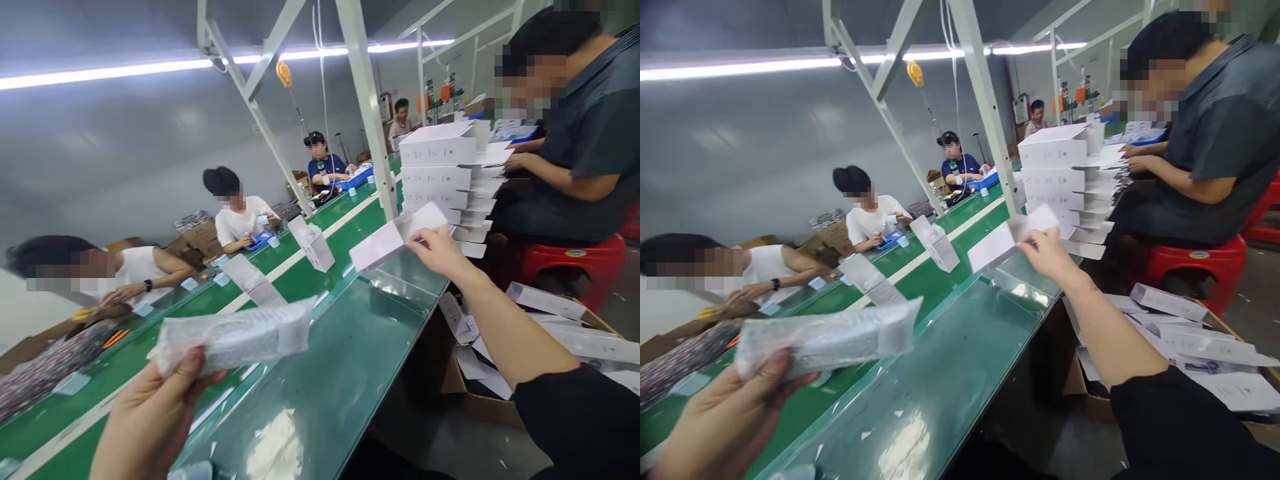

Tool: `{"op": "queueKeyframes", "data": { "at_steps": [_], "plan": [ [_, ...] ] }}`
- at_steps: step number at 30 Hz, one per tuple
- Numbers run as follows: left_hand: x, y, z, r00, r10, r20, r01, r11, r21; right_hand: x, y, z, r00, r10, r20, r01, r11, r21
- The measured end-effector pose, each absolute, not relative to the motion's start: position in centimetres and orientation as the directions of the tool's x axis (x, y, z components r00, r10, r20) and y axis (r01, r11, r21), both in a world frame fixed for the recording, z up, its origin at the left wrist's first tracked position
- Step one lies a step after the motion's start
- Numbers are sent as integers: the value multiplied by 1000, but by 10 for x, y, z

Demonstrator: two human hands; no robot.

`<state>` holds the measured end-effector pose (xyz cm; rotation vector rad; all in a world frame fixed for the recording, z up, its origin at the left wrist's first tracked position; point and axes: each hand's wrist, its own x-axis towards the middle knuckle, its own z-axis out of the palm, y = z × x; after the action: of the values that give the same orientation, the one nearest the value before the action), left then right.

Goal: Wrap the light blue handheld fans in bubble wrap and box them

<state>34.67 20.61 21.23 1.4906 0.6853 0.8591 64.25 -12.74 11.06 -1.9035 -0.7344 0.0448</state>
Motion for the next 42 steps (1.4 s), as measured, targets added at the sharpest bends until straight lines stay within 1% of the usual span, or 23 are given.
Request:
{"op": "queueKeyframes", "data": {
  "at_steps": [2,3,4,6,7,8,10,12,14,16,18,20,22,24,26,29,31,33,35,37,39,41,42],
  "plan": [
    [341,204,227,488,837,247,-215,-159,964,618,-96,120,767,536,353,568,-310,-762],
    [340,201,233,469,830,304,-278,-188,942,605,-78,127,718,588,374,626,-309,-716],
    [340,196,239,460,816,351,-331,-209,920,591,-58,134,629,673,389,704,-281,-653],
    [342,187,245,483,774,409,-393,-225,892,566,-20,147,406,829,384,820,-145,-553],
    [343,185,246,508,750,424,-403,-229,886,556,-2,151,285,882,374,851,-54,-522],
    [342,184,245,530,728,435,-397,-240,886,548,14,153,162,917,364,867,44,-497],
    [337,187,243,573,694,436,-323,-297,898,536,41,150,-63,933,353,855,233,-464],
    [324,197,242,626,674,392,-151,-388,909,528,61,138,-155,923,352,803,326,-500],
    [306,209,245,662,672,333,44,-478,877,521,76,122,-128,930,343,739,321,-593],
    [288,219,253,672,678,297,185,-543,819,511,90,109,-75,934,349,666,307,-680],
    [272,225,265,677,681,279,306,-605,735,497,106,104,-84,908,410,611,373,-698],
    [262,227,279,690,683,240,455,-667,590,483,123,106,-154,866,475,586,467,-662],
    [255,226,292,697,687,206,588,-712,384,472,138,111,-238,835,497,561,536,-631],
    [252,223,302,700,691,180,657,-722,215,465,148,114,-290,819,495,538,567,-624],
    [249,221,308,702,698,144,682,-716,148,462,153,112,-301,815,495,514,576,-636],
    [247,219,309,721,685,100,670,-727,147,463,153,104,-265,823,502,445,566,-694],
    [248,216,306,757,644,106,637,-765,101,462,153,101,-244,823,514,417,567,-710],
    [254,212,303,809,579,103,583,-812,-8,459,154,101,-255,810,529,431,585,-687],
    [265,207,298,877,477,62,481,-868,-127,455,156,104,-285,798,532,470,599,-648],
    [277,205,293,927,374,30,372,-907,-198,451,158,106,-297,795,528,517,599,-611],
    [287,206,285,940,329,87,341,-914,-219,448,158,107,-289,805,517,559,581,-592],
    [292,210,274,926,323,197,361,-911,-199,448,157,106,-275,827,490,583,549,-599],
    [293,211,267,925,308,221,349,-921,-176,448,156,105,-268,838,475,587,533,-610]
  ]
}}
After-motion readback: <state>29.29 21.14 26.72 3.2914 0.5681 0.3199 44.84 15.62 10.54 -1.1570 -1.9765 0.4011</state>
